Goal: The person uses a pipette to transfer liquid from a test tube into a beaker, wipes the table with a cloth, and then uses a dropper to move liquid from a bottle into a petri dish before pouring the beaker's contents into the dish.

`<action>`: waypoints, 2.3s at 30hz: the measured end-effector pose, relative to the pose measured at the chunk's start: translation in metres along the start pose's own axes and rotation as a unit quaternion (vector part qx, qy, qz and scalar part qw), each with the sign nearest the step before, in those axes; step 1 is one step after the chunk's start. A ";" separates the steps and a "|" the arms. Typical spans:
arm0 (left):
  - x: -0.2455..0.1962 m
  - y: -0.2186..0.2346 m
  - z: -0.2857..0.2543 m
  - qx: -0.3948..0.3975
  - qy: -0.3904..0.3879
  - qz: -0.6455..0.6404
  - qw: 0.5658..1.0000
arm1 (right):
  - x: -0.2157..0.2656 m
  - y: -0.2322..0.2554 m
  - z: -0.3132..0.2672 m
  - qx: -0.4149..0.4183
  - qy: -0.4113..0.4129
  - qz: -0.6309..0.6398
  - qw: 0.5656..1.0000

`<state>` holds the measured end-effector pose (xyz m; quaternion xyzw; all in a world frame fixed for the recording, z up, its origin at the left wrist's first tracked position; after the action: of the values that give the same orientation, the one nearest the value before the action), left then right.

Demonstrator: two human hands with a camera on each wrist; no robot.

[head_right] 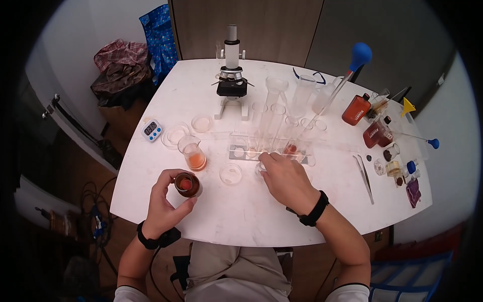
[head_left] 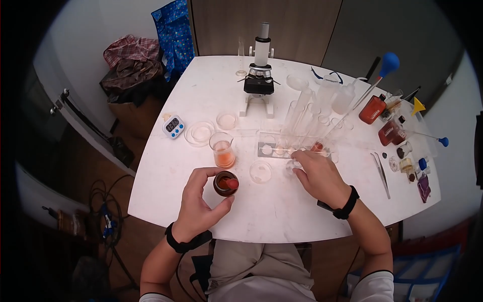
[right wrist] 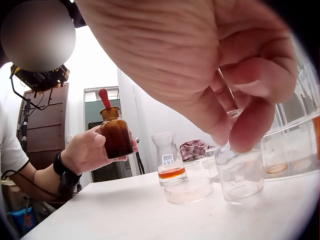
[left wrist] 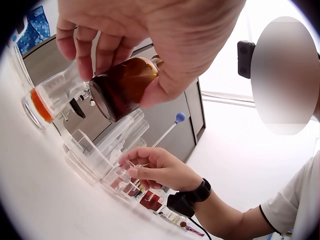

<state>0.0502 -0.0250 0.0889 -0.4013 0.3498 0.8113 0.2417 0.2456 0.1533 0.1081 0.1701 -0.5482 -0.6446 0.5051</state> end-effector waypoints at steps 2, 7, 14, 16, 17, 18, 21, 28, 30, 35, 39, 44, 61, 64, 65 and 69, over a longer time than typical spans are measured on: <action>-0.001 -0.003 0.000 0.012 -0.002 0.007 1.000 | -0.002 -0.003 0.003 0.004 0.006 0.005 1.000; -0.005 -0.007 0.002 0.022 -0.013 0.013 1.000 | -0.003 -0.010 0.007 0.009 0.009 0.020 1.000; -0.009 -0.012 0.006 0.025 -0.044 0.020 0.999 | 0.000 -0.002 0.003 -0.025 0.036 0.014 0.999; -0.011 -0.013 0.007 0.028 -0.043 0.021 0.998 | 0.007 0.007 0.001 -0.038 0.033 0.011 0.999; -0.011 -0.014 0.007 0.032 -0.042 0.023 0.998 | 0.010 0.013 0.000 -0.055 0.020 0.007 0.998; -0.010 -0.014 0.008 0.031 -0.041 0.022 0.998 | 0.013 0.019 -0.001 -0.073 0.007 0.003 0.997; -0.010 -0.017 0.008 0.031 -0.052 0.024 0.998 | 0.028 0.036 -0.006 -0.078 0.025 0.147 0.986; -0.024 -0.028 0.010 0.072 -0.095 0.047 0.992 | 0.076 0.046 -0.003 -0.021 0.097 0.287 0.953; -0.028 -0.030 0.010 0.078 -0.109 0.053 0.990 | 0.079 0.043 0.000 -0.020 0.096 0.289 0.952; -0.036 -0.029 0.010 0.061 -0.128 0.045 0.989 | 0.080 0.043 0.002 -0.034 0.128 0.247 0.960; -0.035 -0.029 0.008 0.082 -0.122 0.063 0.987 | 0.082 0.044 0.001 -0.028 0.105 0.269 0.957; -0.036 -0.031 0.010 0.076 -0.124 0.072 0.987 | 0.077 0.051 0.004 -0.043 0.116 0.229 0.965; -0.043 -0.041 0.013 0.072 -0.149 0.085 0.983 | 0.087 0.084 -0.014 -0.119 0.185 0.191 0.957; -0.045 -0.042 0.013 0.066 -0.149 0.088 0.983 | 0.085 0.088 -0.013 -0.121 0.181 0.187 0.958; -0.045 -0.043 0.013 0.065 -0.147 0.090 0.983 | 0.084 0.089 -0.012 -0.121 0.179 0.179 0.960; -0.051 -0.044 0.015 0.049 -0.164 0.076 0.982 | 0.080 0.092 -0.011 -0.128 0.172 0.173 0.961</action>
<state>0.1013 0.0092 0.1204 -0.2226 0.3743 0.8638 0.2534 0.2626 0.0910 0.2117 0.1150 -0.3871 -0.5735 0.7128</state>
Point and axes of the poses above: each hand's wrist, its own z-axis towards the middle knuckle, its own y-axis out of the back of the hand, x = y × z, the point moved 6 cm from there along z, towards the middle knuckle, and after that the axes turned 9 degrees about -x, right-handed, at the moved point
